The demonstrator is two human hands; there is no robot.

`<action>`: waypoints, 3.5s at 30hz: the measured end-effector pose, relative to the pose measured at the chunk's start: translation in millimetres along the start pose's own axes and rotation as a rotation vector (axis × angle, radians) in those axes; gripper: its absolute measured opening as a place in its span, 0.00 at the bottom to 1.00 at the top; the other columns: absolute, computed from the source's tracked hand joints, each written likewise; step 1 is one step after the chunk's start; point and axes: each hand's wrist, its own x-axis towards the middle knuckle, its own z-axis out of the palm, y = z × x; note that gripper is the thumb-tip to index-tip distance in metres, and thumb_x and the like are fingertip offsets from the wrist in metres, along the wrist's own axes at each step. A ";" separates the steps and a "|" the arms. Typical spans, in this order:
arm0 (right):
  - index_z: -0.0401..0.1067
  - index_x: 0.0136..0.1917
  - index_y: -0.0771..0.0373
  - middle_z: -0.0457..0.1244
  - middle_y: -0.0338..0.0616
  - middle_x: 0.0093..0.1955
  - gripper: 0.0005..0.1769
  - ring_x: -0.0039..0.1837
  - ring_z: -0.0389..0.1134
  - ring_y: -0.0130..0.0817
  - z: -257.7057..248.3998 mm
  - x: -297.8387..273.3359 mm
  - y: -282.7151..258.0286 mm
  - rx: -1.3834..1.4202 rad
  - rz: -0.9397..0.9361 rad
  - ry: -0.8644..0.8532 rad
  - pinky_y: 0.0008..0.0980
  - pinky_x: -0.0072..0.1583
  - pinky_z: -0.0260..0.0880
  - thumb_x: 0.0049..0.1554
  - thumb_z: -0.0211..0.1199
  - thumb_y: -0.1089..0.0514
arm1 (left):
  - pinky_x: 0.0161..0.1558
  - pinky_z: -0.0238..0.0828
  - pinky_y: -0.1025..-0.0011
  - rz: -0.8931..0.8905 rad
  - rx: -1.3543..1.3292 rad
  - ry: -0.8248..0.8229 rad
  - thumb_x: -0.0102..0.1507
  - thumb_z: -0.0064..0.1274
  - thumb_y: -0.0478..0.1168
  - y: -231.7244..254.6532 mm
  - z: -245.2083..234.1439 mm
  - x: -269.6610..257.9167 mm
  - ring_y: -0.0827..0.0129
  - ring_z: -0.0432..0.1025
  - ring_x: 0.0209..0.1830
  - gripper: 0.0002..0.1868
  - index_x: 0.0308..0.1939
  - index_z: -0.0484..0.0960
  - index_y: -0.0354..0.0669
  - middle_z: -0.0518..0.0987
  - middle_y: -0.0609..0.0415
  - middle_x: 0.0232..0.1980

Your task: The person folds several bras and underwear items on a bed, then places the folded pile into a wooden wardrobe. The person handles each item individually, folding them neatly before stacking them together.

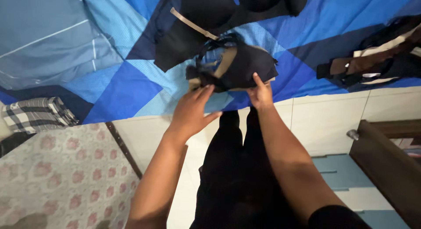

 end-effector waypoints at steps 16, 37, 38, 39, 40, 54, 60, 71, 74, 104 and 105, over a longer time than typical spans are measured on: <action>0.62 0.71 0.54 0.61 0.41 0.64 0.29 0.65 0.63 0.39 -52.8 -8.4 -7.1 -0.328 0.129 0.167 0.48 0.62 0.68 0.60 0.67 0.53 | 0.76 0.36 0.41 -0.285 0.580 -0.224 0.59 0.63 0.57 -4.6 25.5 314.2 0.54 0.62 0.71 0.27 0.55 0.84 0.46 0.78 0.50 0.61; 0.58 0.75 0.64 0.61 0.47 0.71 0.32 0.72 0.64 0.41 33.0 -19.8 -16.5 -0.050 -0.055 -0.150 0.41 0.71 0.65 0.60 0.63 0.65 | 0.84 0.44 0.47 0.007 -0.247 0.554 0.62 0.71 0.43 -39.5 -160.0 95.9 0.40 0.52 0.85 0.14 0.35 0.82 0.39 0.61 0.41 0.78; 0.58 0.75 0.65 0.61 0.47 0.71 0.32 0.72 0.64 0.40 35.6 -33.3 -21.2 -0.100 -0.046 -0.178 0.40 0.71 0.65 0.60 0.63 0.65 | 0.84 0.39 0.47 0.064 -0.183 0.609 0.65 0.72 0.43 -38.1 -166.3 83.1 0.40 0.46 0.85 0.16 0.34 0.82 0.39 0.55 0.39 0.80; 0.58 0.75 0.65 0.61 0.47 0.71 0.32 0.72 0.64 0.40 37.4 -48.3 -25.9 -0.150 -0.038 -0.205 0.39 0.71 0.65 0.59 0.63 0.65 | 0.84 0.34 0.47 0.122 -0.119 0.663 0.68 0.72 0.44 -35.1 -172.7 66.9 0.40 0.40 0.85 0.18 0.33 0.81 0.38 0.50 0.38 0.81; 0.58 0.75 0.65 0.62 0.48 0.70 0.32 0.71 0.65 0.40 38.2 -63.5 -31.4 -0.215 -0.066 -0.209 0.40 0.70 0.66 0.60 0.62 0.65 | 0.83 0.28 0.47 0.184 -0.056 0.712 0.71 0.73 0.45 -30.6 -179.4 51.5 0.40 0.34 0.86 0.21 0.32 0.80 0.38 0.45 0.37 0.83; 0.63 0.73 0.71 0.64 0.49 0.68 0.29 0.69 0.67 0.38 107.7 -259.7 -164.3 -0.528 -0.845 -0.270 0.37 0.72 0.67 0.60 0.63 0.71 | 0.66 0.60 0.53 0.614 0.087 0.675 0.73 0.48 0.49 65.2 -249.1 -122.9 0.55 0.74 0.55 0.16 0.36 0.75 0.41 0.80 0.53 0.45; 0.64 0.72 0.70 0.64 0.48 0.68 0.31 0.70 0.65 0.35 198.7 -303.4 -118.0 -0.808 -1.122 -0.364 0.34 0.73 0.64 0.58 0.68 0.69 | 0.53 0.60 0.55 0.709 0.088 0.677 0.68 0.54 0.48 148.4 -195.4 -122.9 0.56 0.73 0.48 0.14 0.36 0.77 0.41 0.77 0.55 0.41; 0.64 0.72 0.67 0.65 0.43 0.65 0.21 0.66 0.66 0.30 212.0 -339.4 -72.9 -0.735 -1.025 -0.461 0.29 0.68 0.67 0.67 0.57 0.63 | 0.54 0.57 0.55 0.629 0.165 0.964 0.66 0.58 0.49 181.0 -145.0 -116.7 0.63 0.71 0.49 0.12 0.37 0.81 0.46 0.77 0.59 0.44; 0.64 0.71 0.68 0.65 0.44 0.64 0.19 0.66 0.66 0.31 198.7 -327.2 -68.7 -0.719 -0.965 -0.496 0.31 0.67 0.68 0.68 0.57 0.62 | 0.55 0.57 0.55 0.600 0.204 1.018 0.66 0.58 0.48 191.4 -138.4 -118.0 0.64 0.71 0.49 0.11 0.36 0.81 0.48 0.77 0.60 0.45; 0.68 0.63 0.69 0.66 0.46 0.51 0.16 0.49 0.67 0.33 138.2 -290.7 -33.5 -0.508 -0.501 -0.605 0.33 0.48 0.68 0.64 0.62 0.61 | 0.50 0.54 0.59 0.719 -0.096 0.854 0.74 0.39 0.52 195.8 -97.5 -130.2 0.61 0.66 0.35 0.25 0.24 0.71 0.45 0.68 0.55 0.29; 0.68 0.63 0.69 0.66 0.44 0.55 0.16 0.55 0.69 0.31 146.0 -291.0 -34.6 -0.500 -0.557 -0.600 0.33 0.53 0.72 0.63 0.63 0.62 | 0.51 0.54 0.58 0.722 -0.048 0.864 0.74 0.39 0.52 191.1 -99.0 -134.4 0.61 0.67 0.36 0.25 0.25 0.71 0.46 0.68 0.55 0.30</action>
